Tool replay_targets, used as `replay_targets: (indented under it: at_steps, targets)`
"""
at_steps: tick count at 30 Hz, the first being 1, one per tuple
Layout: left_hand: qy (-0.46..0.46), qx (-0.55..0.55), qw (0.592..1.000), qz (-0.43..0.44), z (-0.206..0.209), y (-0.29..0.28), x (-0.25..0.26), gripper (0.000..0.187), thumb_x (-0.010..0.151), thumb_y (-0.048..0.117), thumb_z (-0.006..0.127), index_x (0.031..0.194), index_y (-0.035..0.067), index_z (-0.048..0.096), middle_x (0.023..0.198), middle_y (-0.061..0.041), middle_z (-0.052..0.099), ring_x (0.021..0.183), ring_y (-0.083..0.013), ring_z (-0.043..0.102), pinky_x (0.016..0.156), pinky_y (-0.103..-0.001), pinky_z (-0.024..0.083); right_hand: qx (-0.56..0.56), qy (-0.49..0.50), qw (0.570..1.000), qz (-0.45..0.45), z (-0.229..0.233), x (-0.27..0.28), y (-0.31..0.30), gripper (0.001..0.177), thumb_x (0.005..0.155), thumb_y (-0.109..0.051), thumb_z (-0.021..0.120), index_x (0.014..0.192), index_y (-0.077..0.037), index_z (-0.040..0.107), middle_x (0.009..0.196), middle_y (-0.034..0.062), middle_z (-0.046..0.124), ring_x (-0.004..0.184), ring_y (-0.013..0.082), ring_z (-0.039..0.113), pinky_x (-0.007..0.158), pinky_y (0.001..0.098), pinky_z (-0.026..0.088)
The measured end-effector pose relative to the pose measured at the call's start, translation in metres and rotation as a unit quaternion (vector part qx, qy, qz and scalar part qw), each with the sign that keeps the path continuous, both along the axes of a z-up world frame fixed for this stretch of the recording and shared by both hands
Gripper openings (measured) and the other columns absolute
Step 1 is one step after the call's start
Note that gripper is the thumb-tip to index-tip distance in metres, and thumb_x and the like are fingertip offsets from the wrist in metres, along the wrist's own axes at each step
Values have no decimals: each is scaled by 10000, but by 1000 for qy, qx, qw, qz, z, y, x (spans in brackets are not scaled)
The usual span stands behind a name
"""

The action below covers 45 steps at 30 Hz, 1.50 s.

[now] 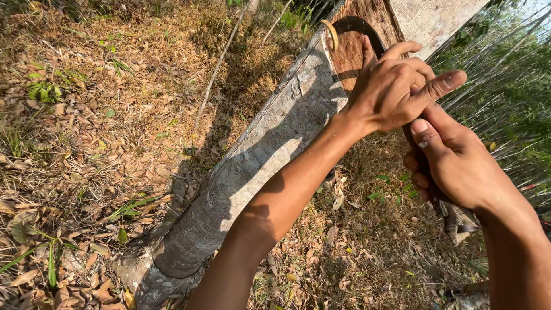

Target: The person taps rubber trees by cutting grooves into the bark using a tapping knife, clearing debris from collection cups by hand, and inserting a metal spout into a tree trunk.

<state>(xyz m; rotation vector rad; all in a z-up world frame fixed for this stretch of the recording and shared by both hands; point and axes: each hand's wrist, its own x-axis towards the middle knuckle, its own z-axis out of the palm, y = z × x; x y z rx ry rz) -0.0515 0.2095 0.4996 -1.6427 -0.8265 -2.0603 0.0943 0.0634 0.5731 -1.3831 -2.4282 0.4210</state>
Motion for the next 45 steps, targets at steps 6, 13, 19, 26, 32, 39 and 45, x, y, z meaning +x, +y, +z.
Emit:
replay_targets:
  at_steps: [6,13,19,26,32,39,45]
  targets:
    - [-17,-41,999,-13,-17,33,-17,954,912,859,217,563,100,677,1005,-164,786,1292,-414,568,1024,-637,417,-14,-16,999,-37,-9,-22,9,471,1094,-400,385,1562,-352,404,676,60,484,534,190,492,519,400,508]
    - [-31,-52,997,-38,-20,41,-14,901,927,874,294,742,101,719,991,-188,775,1311,-408,560,1144,-646,381,-30,-21,999,-8,-6,-16,9,524,1107,-396,335,1630,-370,331,666,66,501,534,181,489,528,398,521]
    - [-32,-54,998,-10,-25,21,12,897,891,872,204,476,180,596,665,-58,747,1239,-420,592,1110,-853,72,-31,-45,998,8,-20,11,28,587,1116,-390,335,1697,-392,253,678,78,526,531,192,517,531,422,547]
    - [-33,-53,996,61,-31,7,40,849,880,860,187,458,197,509,566,-72,635,1173,-440,634,1143,-871,62,227,-109,929,272,-51,56,85,498,1164,-313,366,1628,-151,291,1066,7,653,823,156,608,722,436,503]
    - [-31,-161,983,81,-27,2,51,870,829,894,143,405,204,461,483,-76,621,1245,-387,631,1171,-856,100,-26,-24,999,40,-40,88,87,474,1110,-345,412,1557,-258,546,805,200,557,607,282,491,600,526,463]
    - [-17,-127,981,147,-30,19,101,850,816,870,136,425,213,508,551,-73,695,1323,-390,582,1176,-916,54,-47,-22,997,51,-39,119,83,395,1075,-372,408,1441,-297,535,619,54,476,485,169,421,456,360,391]
    - [-21,-99,981,168,-31,43,23,876,868,876,194,461,191,560,744,-121,734,1335,-414,524,1111,-835,143,-18,25,989,145,-41,60,88,504,1071,-341,365,1573,-363,399,648,33,480,500,146,453,486,343,442]
